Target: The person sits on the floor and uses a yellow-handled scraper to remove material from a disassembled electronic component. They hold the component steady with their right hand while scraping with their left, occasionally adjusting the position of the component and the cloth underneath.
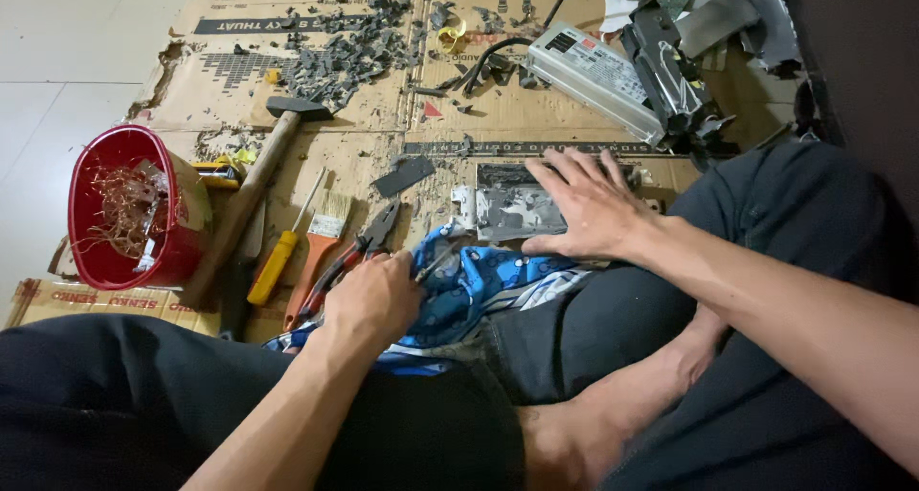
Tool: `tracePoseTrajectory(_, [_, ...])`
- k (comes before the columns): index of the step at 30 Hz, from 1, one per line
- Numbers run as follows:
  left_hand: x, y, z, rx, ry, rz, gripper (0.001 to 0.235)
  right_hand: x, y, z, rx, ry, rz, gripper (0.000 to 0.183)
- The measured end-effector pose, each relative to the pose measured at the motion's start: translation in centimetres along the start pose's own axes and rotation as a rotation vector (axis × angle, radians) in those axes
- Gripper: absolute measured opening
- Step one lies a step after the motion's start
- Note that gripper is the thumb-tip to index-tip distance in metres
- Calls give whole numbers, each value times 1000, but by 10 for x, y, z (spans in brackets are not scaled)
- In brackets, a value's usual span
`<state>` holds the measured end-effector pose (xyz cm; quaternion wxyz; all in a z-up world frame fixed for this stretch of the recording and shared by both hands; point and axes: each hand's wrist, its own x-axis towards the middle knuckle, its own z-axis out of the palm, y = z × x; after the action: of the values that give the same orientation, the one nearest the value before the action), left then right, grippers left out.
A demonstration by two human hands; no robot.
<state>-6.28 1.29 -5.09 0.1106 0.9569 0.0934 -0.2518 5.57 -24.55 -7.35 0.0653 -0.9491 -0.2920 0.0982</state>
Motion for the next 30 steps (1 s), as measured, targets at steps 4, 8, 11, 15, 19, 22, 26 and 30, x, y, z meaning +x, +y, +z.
tracePoseTrajectory(4, [0, 3, 1, 54, -83, -81, 40, 12, 8, 2, 59, 17, 106, 104])
tracePoseTrajectory(8, [-9, 12, -4, 23, -166, -148, 47, 13, 5, -1, 82, 38, 116, 108])
tracePoseTrajectory(11, [-8, 15, -7, -77, -85, -201, 47, 14, -5, -8, 136, 102, 65, 115])
tracePoseTrajectory(15, [-11, 19, -29, -306, 152, -293, 44, 19, -1, 1, 146, 132, 102, 119])
tracePoseTrajectory(19, [10, -6, 2, -223, 159, -300, 44, 23, 0, 9, 135, 71, 129, 120])
tracePoseTrajectory(22, [3, 5, -12, -118, 19, -290, 43, 23, 3, 8, 111, 108, 147, 122])
tracePoseTrajectory(26, [16, -17, -21, -135, 227, -293, 45, 17, 7, 14, 75, 81, 102, 124])
tracePoseTrajectory(30, [32, -37, -10, -119, 237, -178, 49, 18, 5, 16, 39, 95, 74, 130])
